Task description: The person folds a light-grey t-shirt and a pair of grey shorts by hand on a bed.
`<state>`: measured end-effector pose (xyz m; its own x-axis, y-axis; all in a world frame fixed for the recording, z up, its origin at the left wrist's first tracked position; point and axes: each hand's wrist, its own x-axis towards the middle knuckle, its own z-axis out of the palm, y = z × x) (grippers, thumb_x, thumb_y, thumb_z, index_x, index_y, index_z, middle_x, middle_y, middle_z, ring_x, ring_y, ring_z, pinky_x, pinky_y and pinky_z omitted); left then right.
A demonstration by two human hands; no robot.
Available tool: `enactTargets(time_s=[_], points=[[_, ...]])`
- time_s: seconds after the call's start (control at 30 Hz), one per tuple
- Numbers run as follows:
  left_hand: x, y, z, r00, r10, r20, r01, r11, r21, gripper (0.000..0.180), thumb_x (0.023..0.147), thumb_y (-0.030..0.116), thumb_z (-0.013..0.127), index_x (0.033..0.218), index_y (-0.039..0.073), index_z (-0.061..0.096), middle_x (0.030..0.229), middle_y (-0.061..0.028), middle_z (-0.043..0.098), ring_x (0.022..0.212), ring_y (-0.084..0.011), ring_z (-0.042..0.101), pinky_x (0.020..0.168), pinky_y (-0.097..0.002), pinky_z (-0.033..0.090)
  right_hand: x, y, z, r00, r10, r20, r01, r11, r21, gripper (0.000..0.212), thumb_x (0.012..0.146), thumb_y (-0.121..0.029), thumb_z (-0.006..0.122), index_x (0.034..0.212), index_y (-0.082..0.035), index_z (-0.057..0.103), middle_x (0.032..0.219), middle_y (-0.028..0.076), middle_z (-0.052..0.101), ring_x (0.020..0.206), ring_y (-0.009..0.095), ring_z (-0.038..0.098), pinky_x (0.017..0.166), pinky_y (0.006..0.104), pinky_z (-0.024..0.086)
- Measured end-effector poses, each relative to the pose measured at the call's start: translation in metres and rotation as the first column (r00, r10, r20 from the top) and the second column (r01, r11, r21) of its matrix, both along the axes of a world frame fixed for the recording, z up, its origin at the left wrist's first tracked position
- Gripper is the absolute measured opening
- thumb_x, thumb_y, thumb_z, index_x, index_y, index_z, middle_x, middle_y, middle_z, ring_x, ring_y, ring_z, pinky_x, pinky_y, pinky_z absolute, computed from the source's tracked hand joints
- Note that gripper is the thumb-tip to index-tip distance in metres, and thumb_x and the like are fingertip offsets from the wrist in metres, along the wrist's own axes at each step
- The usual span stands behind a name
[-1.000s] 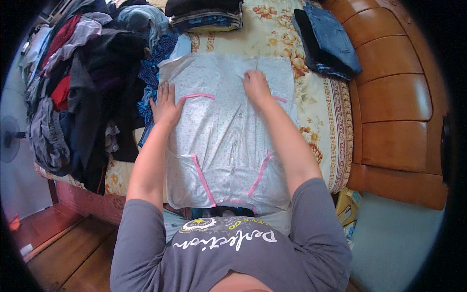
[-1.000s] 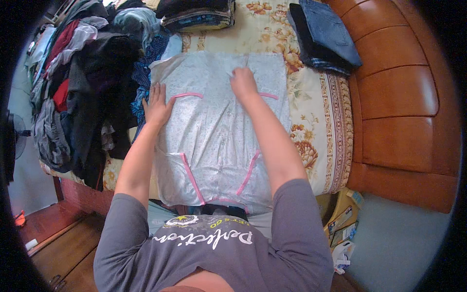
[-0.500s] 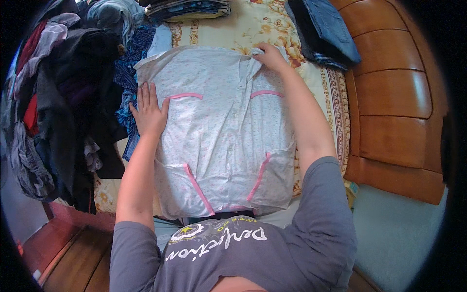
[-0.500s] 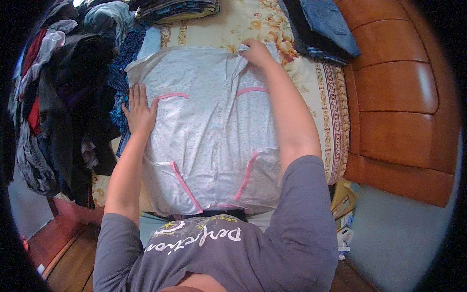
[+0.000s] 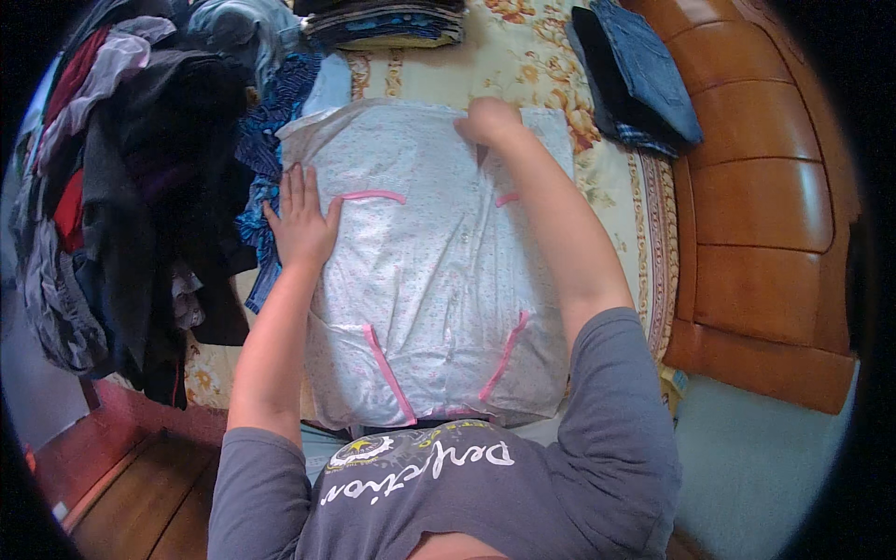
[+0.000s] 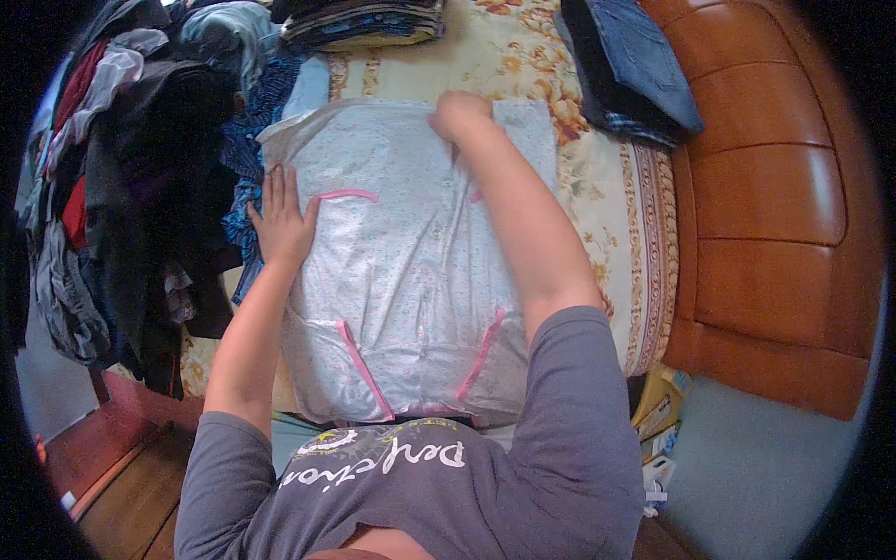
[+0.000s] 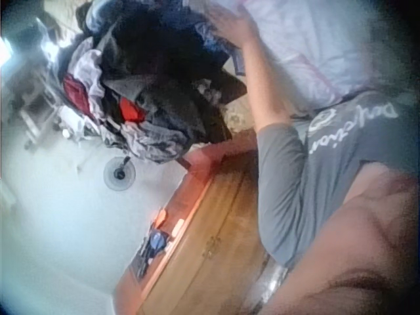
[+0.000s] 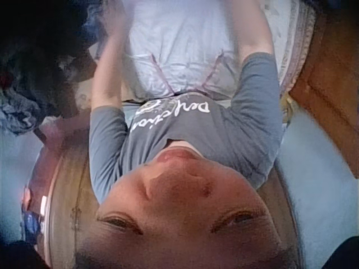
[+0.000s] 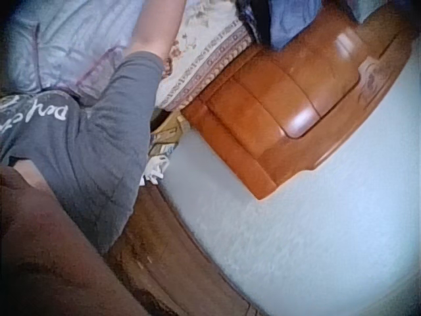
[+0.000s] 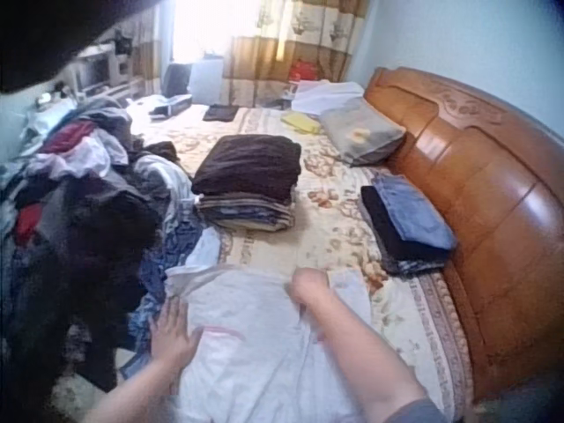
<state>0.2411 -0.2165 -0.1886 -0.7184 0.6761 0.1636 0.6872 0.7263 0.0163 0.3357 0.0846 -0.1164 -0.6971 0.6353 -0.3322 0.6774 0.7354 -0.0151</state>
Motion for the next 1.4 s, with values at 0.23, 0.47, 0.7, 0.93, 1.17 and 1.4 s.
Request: enactTargets(time_s=[0.23, 0.47, 0.7, 0.93, 1.17, 1.4], points=[[-0.022, 0.020, 0.013, 0.990, -0.127, 0.062, 0.094, 0.917, 0.388, 0.065, 0.081, 0.032, 0.058, 0.137, 0.012, 0.030, 0.133, -0.0094, 0.037, 0.117, -0.0311, 0.044, 0.093, -0.0490, 0.035, -0.003, -0.001, -0.043, 0.933, -0.238, -0.270, 0.214, 0.970, -0.116, 0.053, 0.071, -0.033, 0.070, 0.109, 0.001, 0.055, 0.101, 0.019, 0.062, 0.095, 0.032, 0.060, 0.081, 0.0381, 0.048], [-0.111, 0.052, 0.058, 0.934, -0.261, 0.245, 0.129, 0.884, 0.449, 0.023, 0.074, 0.015, 0.067, 0.093, 0.001, 0.065, 0.087, -0.0134, 0.061, 0.084, -0.0309, 0.059, 0.071, -0.0353, 0.047, 0.007, 0.035, -0.094, 0.677, -0.514, -0.527, 0.206, 0.820, -0.535, 0.041, 0.066, -0.021, 0.074, 0.096, 0.004, 0.059, 0.084, 0.018, 0.064, 0.075, 0.027, 0.064, 0.066, 0.0348, 0.050], [-0.142, 0.053, 0.111, 0.574, -0.246, 0.781, -0.098, 0.927, 0.363, 0.025, 0.083, 0.025, 0.064, 0.095, 0.003, 0.068, 0.065, -0.0007, 0.056, 0.053, -0.0085, 0.045, 0.049, -0.0209, 0.036, 0.008, 0.030, -0.048, 0.597, -0.732, -0.329, 0.094, 0.471, -0.877, 0.014, 0.082, -0.016, 0.060, 0.074, -0.006, 0.055, 0.054, -0.001, 0.046, 0.041, 0.011, 0.036, 0.039, 0.0293, 0.029], [-0.176, 0.053, 0.131, 0.306, -0.435, 0.847, -0.199, 0.841, 0.504, 0.019, 0.088, 0.023, 0.056, 0.091, 0.007, 0.065, 0.067, 0.0014, 0.053, 0.052, -0.0079, 0.037, 0.051, -0.0219, 0.031, 0.011, 0.025, -0.004, 0.598, -0.769, -0.224, 0.060, 0.322, -0.945, 0.016, 0.088, -0.024, 0.053, 0.091, -0.008, 0.053, 0.072, -0.001, 0.053, 0.060, 0.013, 0.049, 0.060, 0.0283, 0.044], [-0.198, 0.068, 0.090, 0.888, -0.278, 0.365, 0.218, 0.956, 0.197, 0.016, 0.087, 0.013, 0.051, 0.083, -0.001, 0.058, 0.076, -0.0115, 0.057, 0.078, -0.0257, 0.058, 0.072, -0.0393, 0.045, -0.006, 0.018, -0.067, 0.547, -0.778, -0.310, 0.097, 0.427, -0.899, 0.019, 0.083, -0.019, 0.060, 0.087, 0.000, 0.057, 0.073, 0.003, 0.056, 0.059, 0.017, 0.053, 0.055, 0.0336, 0.049], [-0.198, 0.058, 0.043, 0.979, -0.169, 0.114, 0.145, 0.970, 0.193, 0.016, 0.079, 0.007, 0.054, 0.093, -0.002, 0.056, 0.097, -0.0223, 0.055, 0.090, -0.0399, 0.055, 0.076, -0.0442, 0.045, -0.013, 0.018, -0.086, 0.457, -0.642, -0.615, 0.055, 0.711, -0.701, 0.015, 0.076, -0.012, 0.066, 0.078, 0.001, 0.061, 0.066, 0.007, 0.060, 0.055, 0.014, 0.057, 0.057, 0.0307, 0.048]])
